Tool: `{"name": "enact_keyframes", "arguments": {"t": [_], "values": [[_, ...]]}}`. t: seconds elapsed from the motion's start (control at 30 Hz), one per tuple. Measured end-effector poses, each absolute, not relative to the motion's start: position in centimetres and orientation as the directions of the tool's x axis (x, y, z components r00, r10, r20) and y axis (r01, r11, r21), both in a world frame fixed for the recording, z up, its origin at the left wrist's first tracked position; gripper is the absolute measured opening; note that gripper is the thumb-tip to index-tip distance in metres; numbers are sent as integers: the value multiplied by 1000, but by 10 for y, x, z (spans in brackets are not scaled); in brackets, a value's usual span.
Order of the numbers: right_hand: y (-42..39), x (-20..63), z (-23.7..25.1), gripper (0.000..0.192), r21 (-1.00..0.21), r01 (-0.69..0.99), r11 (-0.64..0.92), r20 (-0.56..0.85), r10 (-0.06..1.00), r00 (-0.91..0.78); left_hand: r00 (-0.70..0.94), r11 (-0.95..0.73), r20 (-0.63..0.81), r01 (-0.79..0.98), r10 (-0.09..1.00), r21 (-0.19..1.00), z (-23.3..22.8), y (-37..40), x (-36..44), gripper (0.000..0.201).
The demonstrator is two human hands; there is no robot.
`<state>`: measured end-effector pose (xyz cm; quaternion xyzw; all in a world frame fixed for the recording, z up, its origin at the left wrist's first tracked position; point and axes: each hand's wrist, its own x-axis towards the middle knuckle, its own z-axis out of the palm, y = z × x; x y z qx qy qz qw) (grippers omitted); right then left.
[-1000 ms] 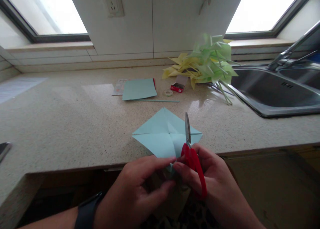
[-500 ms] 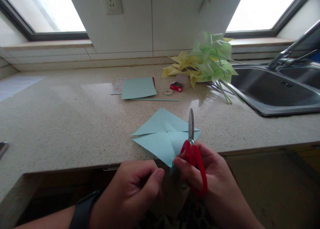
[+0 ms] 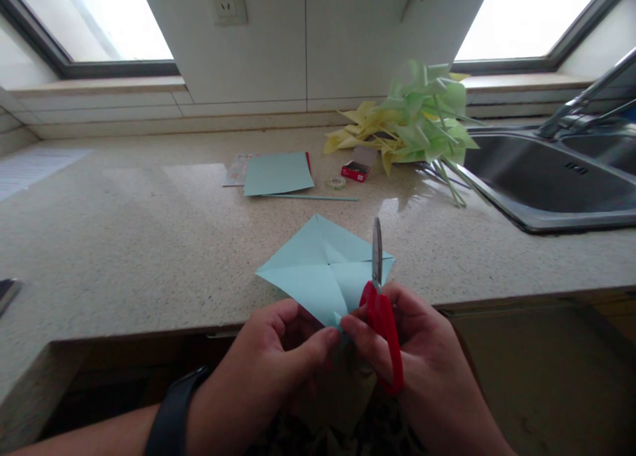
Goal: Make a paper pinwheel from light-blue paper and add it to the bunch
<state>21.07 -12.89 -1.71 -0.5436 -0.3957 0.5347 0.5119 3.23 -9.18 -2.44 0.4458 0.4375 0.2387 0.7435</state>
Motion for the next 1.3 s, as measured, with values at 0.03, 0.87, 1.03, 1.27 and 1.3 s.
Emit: {"name": "enact_keyframes", "arguments": {"t": [0.03, 0.87, 1.03, 1.27, 1.3], "values": [[-129, 210, -17, 25, -982, -108, -157, -170, 978, 125, 505, 480, -430, 34, 748, 876, -23, -91, 32, 37], [-129, 212, -18, 24, -981, -117, -158, -169, 981, 97, 522, 542, -462, -2, 717, 840, -25, -88, 33, 33], [-128, 211, -17, 24, -985, -86, -146, -156, 981, 118, 544, 546, -447, -24, 710, 837, -23, -87, 33, 35], [-129, 211, -15, 25, -987, -53, -153, -158, 981, 113, 544, 562, -473, 3, 693, 827, -17, -85, 33, 35], [-130, 211, -14, 25, -984, -64, -168, -174, 979, 102, 542, 559, -473, 7, 695, 829, -17, -85, 33, 34]]}}
